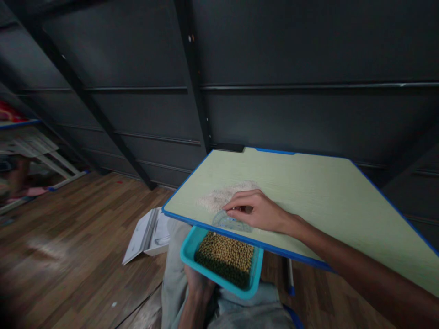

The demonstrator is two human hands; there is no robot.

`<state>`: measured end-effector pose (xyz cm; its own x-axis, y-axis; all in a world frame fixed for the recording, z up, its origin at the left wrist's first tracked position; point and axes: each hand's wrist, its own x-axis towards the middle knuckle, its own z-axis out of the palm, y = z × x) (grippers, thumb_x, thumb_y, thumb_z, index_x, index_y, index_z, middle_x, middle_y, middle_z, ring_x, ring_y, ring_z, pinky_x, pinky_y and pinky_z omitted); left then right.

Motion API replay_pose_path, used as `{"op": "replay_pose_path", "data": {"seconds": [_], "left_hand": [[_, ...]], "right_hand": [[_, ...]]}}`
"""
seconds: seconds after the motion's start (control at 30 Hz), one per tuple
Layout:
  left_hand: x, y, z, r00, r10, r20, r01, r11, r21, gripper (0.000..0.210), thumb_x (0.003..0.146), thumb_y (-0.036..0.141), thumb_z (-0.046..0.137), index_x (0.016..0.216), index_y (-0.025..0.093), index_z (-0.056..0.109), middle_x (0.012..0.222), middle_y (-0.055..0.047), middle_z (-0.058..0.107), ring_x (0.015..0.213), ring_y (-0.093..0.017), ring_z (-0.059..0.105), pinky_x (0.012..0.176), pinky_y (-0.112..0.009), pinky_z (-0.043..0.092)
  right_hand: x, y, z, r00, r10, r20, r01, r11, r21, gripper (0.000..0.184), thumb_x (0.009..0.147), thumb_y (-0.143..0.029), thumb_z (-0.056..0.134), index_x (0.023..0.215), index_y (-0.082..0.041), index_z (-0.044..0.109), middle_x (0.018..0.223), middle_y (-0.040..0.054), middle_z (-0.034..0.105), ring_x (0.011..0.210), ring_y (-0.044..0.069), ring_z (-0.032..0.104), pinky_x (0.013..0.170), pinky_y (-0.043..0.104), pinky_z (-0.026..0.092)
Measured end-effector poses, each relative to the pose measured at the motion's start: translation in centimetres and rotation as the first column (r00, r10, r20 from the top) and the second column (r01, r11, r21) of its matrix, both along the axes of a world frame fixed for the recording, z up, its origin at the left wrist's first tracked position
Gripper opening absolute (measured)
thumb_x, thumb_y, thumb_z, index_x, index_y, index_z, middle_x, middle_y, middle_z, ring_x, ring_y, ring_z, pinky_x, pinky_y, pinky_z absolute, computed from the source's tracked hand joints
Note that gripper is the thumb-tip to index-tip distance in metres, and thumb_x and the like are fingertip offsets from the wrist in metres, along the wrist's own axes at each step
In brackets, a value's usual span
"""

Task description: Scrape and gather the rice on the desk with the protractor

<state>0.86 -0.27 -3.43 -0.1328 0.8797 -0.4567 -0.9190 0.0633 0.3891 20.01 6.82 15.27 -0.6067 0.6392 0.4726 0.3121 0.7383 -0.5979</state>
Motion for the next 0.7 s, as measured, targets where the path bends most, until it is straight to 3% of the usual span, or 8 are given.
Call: {"op": "replay_pose_path", "data": {"seconds": [0.2, 0.33, 0.53, 0.7], "left_hand": [[-0.2, -0.2, 0.5, 1.0, -0.014, -0.016, 0.013, 0.999, -0.04, 0.026, 0.08, 0.029, 0.063, 0.095, 0.016, 0.078, 0.096, -0.01, 0.079, 0.1, -0.03, 0.073, 0.095, -0.043, 0.056], [0.1, -0.3, 1.1, 0.999, -0.05, 0.01, 0.05, 0.998, -0.037, 0.022, 0.08, 0.026, 0.062, 0.091, 0.017, 0.079, 0.093, -0.009, 0.079, 0.101, -0.031, 0.073, 0.097, -0.047, 0.055], [0.6, -0.5, 2.3, 0.994, -0.109, 0.025, 0.109, 0.994, -0.029, 0.021, 0.083, 0.028, 0.063, 0.094, 0.019, 0.079, 0.102, -0.009, 0.079, 0.11, -0.032, 0.07, 0.104, -0.048, 0.051], [0.6, -0.8, 2.6, 0.991, -0.132, 0.021, 0.133, 0.989, -0.07, 0.024, 0.081, 0.034, 0.068, 0.101, 0.024, 0.078, 0.111, -0.011, 0.077, 0.116, -0.036, 0.066, 0.104, -0.051, 0.052]], "right_hand": [[1.2, 0.6, 2.1, 0.994, -0.104, -0.026, 0.105, 0.994, 0.027, 0.018, 0.094, -0.024, 0.065, 0.106, -0.02, 0.078, 0.097, 0.0069, 0.076, 0.086, 0.017, 0.07, 0.079, 0.033, 0.055], [3.6, 1.1, 3.4, 0.97, -0.242, 0.004, 0.241, 0.966, 0.094, 0.018, 0.093, -0.026, 0.066, 0.104, -0.021, 0.079, 0.095, 0.0065, 0.076, 0.081, 0.017, 0.069, 0.072, 0.031, 0.055], [7.4, 0.1, 2.2, 0.934, -0.357, -0.003, 0.353, 0.92, 0.173, 0.017, 0.092, -0.026, 0.066, 0.104, -0.022, 0.078, 0.093, 0.0065, 0.075, 0.076, 0.017, 0.069, 0.064, 0.03, 0.057], [7.9, -0.8, 0.9, 0.915, -0.391, -0.1, 0.403, 0.899, 0.173, 0.017, 0.093, -0.026, 0.065, 0.105, -0.023, 0.077, 0.092, 0.0066, 0.074, 0.072, 0.016, 0.069, 0.06, 0.03, 0.059]]}}
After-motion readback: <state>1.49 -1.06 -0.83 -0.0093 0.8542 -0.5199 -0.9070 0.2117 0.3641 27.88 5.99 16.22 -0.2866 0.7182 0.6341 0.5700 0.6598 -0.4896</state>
